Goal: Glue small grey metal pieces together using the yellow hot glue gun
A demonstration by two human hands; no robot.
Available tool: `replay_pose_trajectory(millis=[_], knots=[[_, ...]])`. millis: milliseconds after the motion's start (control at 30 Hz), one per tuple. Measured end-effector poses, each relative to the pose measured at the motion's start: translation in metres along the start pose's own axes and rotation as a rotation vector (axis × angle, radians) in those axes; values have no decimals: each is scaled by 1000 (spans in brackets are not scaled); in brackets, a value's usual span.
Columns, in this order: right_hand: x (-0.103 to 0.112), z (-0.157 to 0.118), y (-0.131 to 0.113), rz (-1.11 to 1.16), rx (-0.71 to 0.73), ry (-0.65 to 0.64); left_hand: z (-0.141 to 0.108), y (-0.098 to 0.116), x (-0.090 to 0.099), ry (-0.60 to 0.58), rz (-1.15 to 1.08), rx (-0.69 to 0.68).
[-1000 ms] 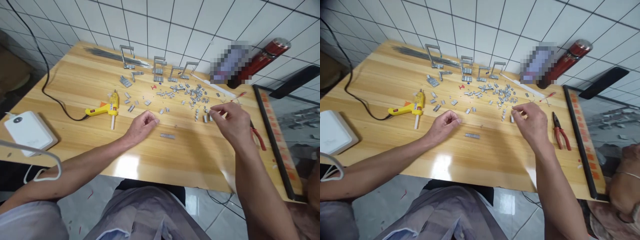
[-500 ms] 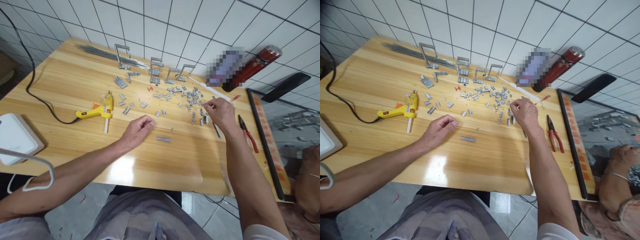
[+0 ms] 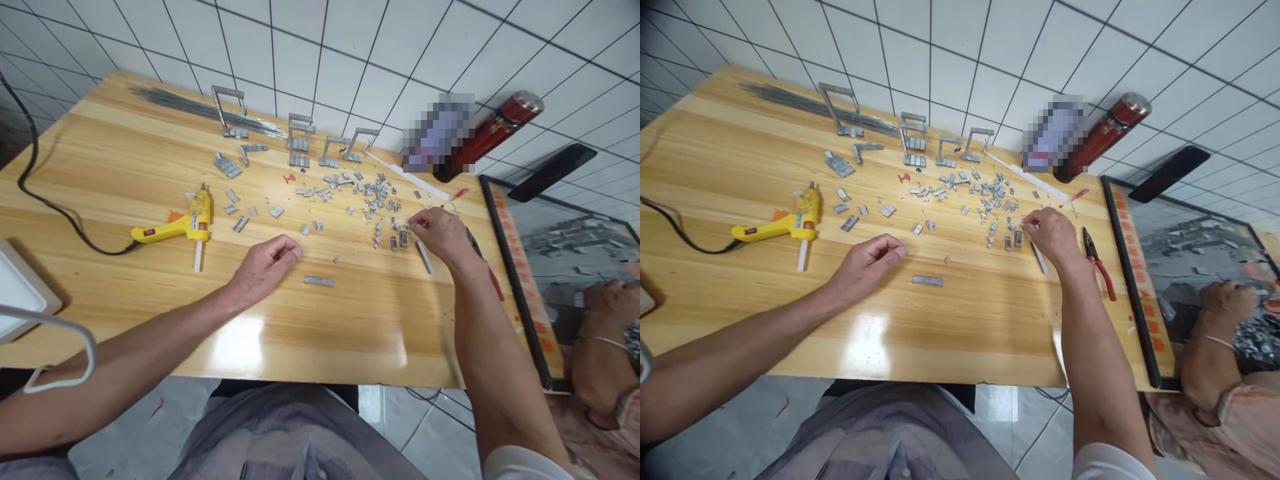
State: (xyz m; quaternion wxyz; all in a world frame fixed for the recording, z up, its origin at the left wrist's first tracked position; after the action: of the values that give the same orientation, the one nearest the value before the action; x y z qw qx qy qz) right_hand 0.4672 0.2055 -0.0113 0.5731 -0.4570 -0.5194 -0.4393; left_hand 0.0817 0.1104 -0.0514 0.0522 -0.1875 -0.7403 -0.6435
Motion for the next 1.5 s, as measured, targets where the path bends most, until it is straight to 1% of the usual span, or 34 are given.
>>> replay_pose_trajectory(millis=[200, 267, 367, 433, 467, 533, 600, 633, 733, 800, 900, 1033, 1100, 1167, 1267, 1367, 1433, 1500], knots=[[-8, 4, 1, -21, -4, -2, 0, 3, -1, -7, 14, 4], [-5, 2, 2, 23, -6, 24, 0, 3, 0, -7, 17, 0], [10, -7, -2, 212, -46, 126, 0, 4, 0, -1, 21, -12], [19, -18, -9, 461, -109, 180, -1, 6, 1, 11, 24, -32], [20, -25, -16, 618, -143, 184, -2, 8, 1, 19, 26, -50], [18, -38, -39, 924, -178, 173, -4, 12, 2, 35, 34, -101], [14, -50, -70, 1190, -172, 136, -6, 17, 3, 56, 53, -161], [11, -56, -86, 1287, -162, 105, -8, 20, 3, 71, 68, -195], [-1, -73, -126, 1479, -179, -1, -16, 30, 6, 131, 108, -318], [-6, -81, -146, 1548, -201, -45, -22, 37, 9, 166, 109, -408], [-12, -90, -169, 1602, -218, -109, -31, 46, 9, 180, 101, -537], [-19, -96, -192, 1573, -182, -159, -46, 58, 4, 162, 105, -724], [-21, -97, -198, 1485, -129, -140, -52, 61, 0, 128, 98, -780], [-17, -97, -203, 1334, -42, -77, -54, 61, -4, 77, 91, -779], [3, -98, -214, 1026, 170, 113, -50, 57, -10, -9, 80, -671], [27, -105, -232, 740, 409, 302, -40, 48, -13, -91, 29, -464], [35, -109, -243, 593, 515, 376, -34, 41, -12, -119, -40, -333], [39, -109, -250, 476, 572, 435, -29, 36, -11, -128, -140, -238]])
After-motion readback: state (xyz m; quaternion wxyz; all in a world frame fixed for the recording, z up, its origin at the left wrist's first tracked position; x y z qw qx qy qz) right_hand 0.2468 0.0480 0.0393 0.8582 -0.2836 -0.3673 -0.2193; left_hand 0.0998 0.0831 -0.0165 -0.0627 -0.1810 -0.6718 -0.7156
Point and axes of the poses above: each hand's wrist, its own z-axis towards the middle knuckle, its own x-axis out of the back of the hand, y = z × x, the point moved 9 cm from there along z, towards the middle knuckle, and after that the axes turned 9 degrees about x, right-handed, at the moved point
